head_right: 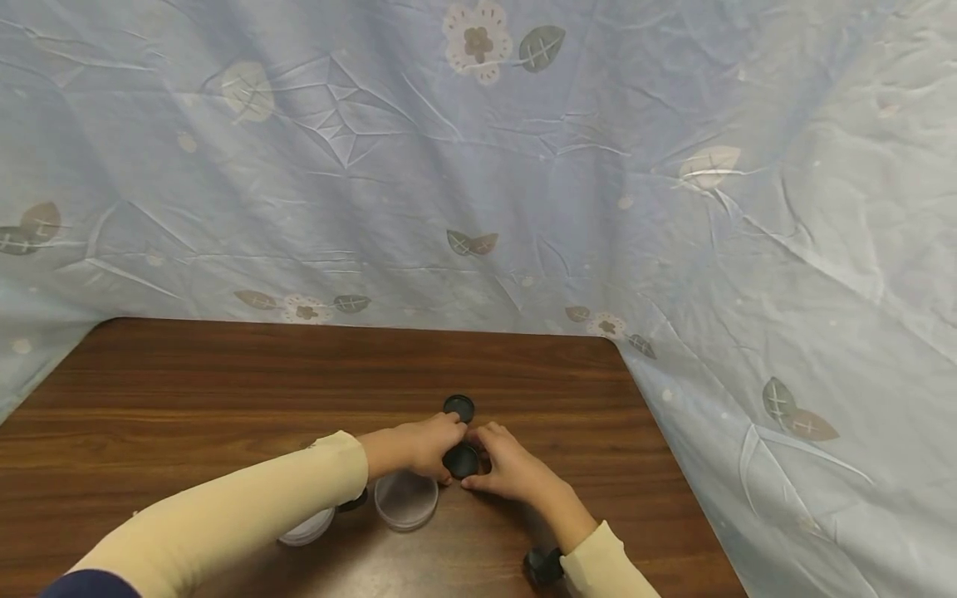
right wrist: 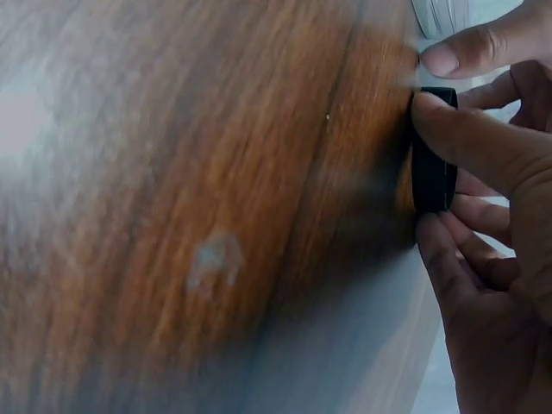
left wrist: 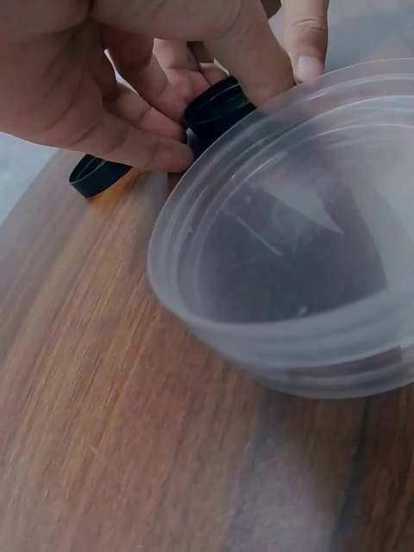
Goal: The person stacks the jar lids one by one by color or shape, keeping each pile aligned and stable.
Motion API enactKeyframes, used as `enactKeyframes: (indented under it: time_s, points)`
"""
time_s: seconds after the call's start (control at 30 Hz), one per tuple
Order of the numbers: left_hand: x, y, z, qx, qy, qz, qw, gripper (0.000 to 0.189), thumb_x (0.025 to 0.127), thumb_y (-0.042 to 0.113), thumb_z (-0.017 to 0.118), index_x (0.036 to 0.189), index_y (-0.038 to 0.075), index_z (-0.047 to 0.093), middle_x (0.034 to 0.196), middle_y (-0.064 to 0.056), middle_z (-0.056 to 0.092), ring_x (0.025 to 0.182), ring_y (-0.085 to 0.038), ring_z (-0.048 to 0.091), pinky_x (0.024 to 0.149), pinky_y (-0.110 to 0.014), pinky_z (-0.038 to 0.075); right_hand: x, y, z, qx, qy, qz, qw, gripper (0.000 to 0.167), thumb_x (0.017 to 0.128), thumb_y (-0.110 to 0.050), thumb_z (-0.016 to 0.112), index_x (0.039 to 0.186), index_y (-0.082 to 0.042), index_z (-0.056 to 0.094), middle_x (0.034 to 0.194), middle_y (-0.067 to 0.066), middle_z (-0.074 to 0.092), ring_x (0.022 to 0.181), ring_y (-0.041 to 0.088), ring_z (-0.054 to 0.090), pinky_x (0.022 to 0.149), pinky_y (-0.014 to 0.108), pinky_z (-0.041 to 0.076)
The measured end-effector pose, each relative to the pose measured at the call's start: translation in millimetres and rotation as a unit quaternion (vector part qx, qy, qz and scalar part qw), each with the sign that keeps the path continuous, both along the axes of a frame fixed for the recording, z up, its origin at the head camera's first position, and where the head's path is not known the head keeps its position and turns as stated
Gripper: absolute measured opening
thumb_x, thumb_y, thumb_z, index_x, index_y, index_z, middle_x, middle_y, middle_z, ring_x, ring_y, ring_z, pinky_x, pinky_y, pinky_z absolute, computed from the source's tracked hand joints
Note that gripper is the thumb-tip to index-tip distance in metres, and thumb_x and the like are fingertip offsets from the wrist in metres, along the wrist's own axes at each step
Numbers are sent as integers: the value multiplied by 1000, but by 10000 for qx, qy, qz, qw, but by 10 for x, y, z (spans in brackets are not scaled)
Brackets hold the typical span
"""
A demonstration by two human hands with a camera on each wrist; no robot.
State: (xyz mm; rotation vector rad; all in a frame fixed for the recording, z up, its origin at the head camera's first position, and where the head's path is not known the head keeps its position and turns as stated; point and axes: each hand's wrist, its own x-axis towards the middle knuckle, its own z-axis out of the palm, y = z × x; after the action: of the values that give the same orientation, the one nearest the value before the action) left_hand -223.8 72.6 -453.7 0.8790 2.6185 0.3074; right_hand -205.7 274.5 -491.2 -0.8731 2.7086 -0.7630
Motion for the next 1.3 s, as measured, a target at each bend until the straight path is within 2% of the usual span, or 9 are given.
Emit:
enactKeyframes:
  time_s: [0.13, 0.33, 0.53, 0.67, 0.8, 1.0, 1.13, 1.3]
  points:
    - [-16, 26, -37, 46, 81, -29, 10000, 49, 80, 23, 93, 120, 11, 67, 128, -8, 63, 122, -23, 63, 89, -40, 62, 5, -26, 3, -20, 51, -42, 10000, 56, 88, -25, 86, 132, 0, 62, 125, 13, 64, 113, 28, 67, 97, 37, 60]
    - [-37, 26, -51, 74, 146, -129, 9998, 49, 81, 24, 92, 120, 9, 67, 129, -11, 64, 119, -22, 66, 94, -36, 60, 24, -20, -12, -135, 79, -151, 9998, 54, 88, -24, 86, 130, 1, 63, 124, 14, 65, 113, 29, 70, 96, 37, 61]
    - [-70, -34, -45, 438, 240, -397, 9980, 55, 83, 27, 91, 126, 4, 66, 126, -12, 65, 115, -22, 67, 93, -32, 59, 69, 52, -46, -665, 11, -361, 9971, 55, 89, -26, 85, 134, -3, 63, 128, 12, 68, 110, 26, 71, 94, 34, 61]
    - [-95, -74, -32, 858, 192, -573, 9945, 53, 84, 27, 90, 125, 4, 67, 119, -8, 65, 108, -18, 64, 90, -27, 56, 117, 109, -60, -1161, 38, -404, 9924, 54, 89, -24, 85, 134, -2, 63, 128, 15, 69, 111, 28, 72, 96, 33, 62]
    - [-87, -108, -28, 1306, 74, -693, 9890, 49, 84, 25, 90, 122, 4, 67, 112, -7, 65, 99, -14, 59, 84, -23, 52, 175, 162, -63, -1433, 76, -458, 9886, 54, 89, -26, 85, 133, -4, 64, 128, 15, 69, 113, 31, 72, 97, 32, 62]
    - [-41, -134, -14, 1916, -178, -988, 9763, 46, 83, 20, 90, 118, 1, 66, 114, -11, 66, 103, -19, 64, 86, -18, 53, 286, 235, -45, -1640, -96, -528, 9850, 57, 88, -30, 85, 134, -4, 63, 130, 13, 69, 117, 32, 70, 102, 29, 59]
    - [-10, -107, -25, 1990, -292, -1133, 9730, 45, 83, 19, 90, 117, 2, 67, 113, -11, 66, 102, -18, 65, 86, -16, 53, 378, 278, -56, -1678, -116, -642, 9837, 57, 87, -31, 86, 134, -6, 63, 131, 11, 70, 118, 29, 71, 101, 24, 58]
    - [32, -16, -26, 1899, -323, -1255, 9732, 43, 83, 18, 90, 117, 3, 67, 111, -8, 66, 98, -12, 63, 83, -14, 52, 479, 353, -64, -1728, -27, -686, 9826, 56, 87, -30, 86, 132, -7, 64, 130, 12, 70, 115, 25, 72, 98, 24, 60]
